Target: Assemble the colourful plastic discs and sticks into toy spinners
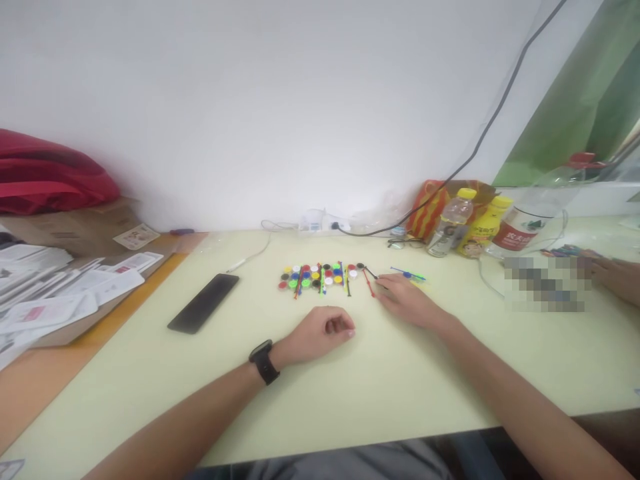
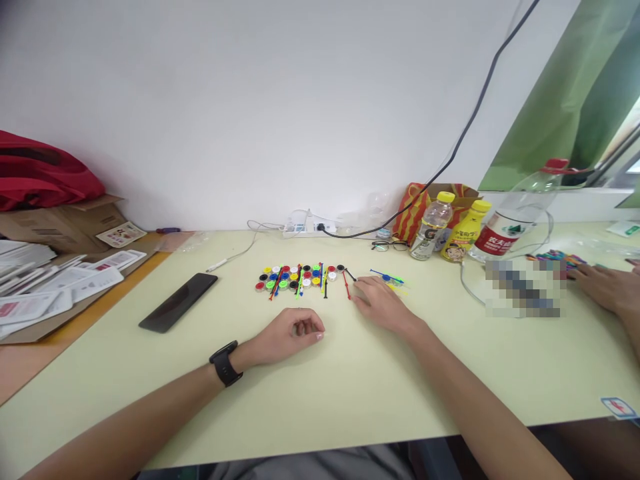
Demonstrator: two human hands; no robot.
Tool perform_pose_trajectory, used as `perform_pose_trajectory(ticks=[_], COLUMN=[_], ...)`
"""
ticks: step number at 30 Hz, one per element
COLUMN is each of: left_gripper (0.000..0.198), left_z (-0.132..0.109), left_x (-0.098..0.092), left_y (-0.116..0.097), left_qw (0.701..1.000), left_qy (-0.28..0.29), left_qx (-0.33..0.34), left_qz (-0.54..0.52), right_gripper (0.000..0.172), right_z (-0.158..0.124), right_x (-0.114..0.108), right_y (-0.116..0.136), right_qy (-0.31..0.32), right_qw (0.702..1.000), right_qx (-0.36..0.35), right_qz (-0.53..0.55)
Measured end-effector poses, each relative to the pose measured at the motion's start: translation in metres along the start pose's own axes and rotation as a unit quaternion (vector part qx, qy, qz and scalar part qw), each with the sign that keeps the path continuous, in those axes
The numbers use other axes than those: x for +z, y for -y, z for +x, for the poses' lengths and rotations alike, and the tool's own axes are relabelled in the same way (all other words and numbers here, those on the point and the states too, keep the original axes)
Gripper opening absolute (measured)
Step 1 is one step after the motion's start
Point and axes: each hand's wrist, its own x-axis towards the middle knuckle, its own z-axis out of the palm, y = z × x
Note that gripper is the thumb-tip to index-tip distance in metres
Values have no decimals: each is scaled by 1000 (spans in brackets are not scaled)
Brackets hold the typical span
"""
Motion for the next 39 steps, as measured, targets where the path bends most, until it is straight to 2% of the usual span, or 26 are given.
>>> perform_pose_trajectory(ticks=[12, 19, 24, 29, 34, 39], left_gripper=[19, 19, 18, 18, 18, 19], left_z=[-1, -1, -1, -1, -1, -1], left_x=[1, 0, 0, 0, 0, 0], left_y=[1, -1, -2, -3, -2, -2], left_qw=[1000, 1000, 1000, 1000, 1000, 1000], left_qy=[-4, -2, -1, -2, -3, -6], left_qx=[4, 4, 3, 5, 3, 6], left_qz=[-2, 1, 0, 3, 6, 10], right_gripper=[17, 23, 37, 29, 21, 27], right_z=[1, 0, 3, 9, 10, 8], right_x=[-6, -1, -2, -2, -1, 0], right_y=[9, 3, -4, -13, -12, -7], right_qy=[-23, -41, -40, -52, -75, -103], right_qw=[999, 999, 998, 997, 997, 993], right_qx=[-2, 2, 7, 41, 33, 53], right_qz=[48, 28, 42, 34, -1, 17])
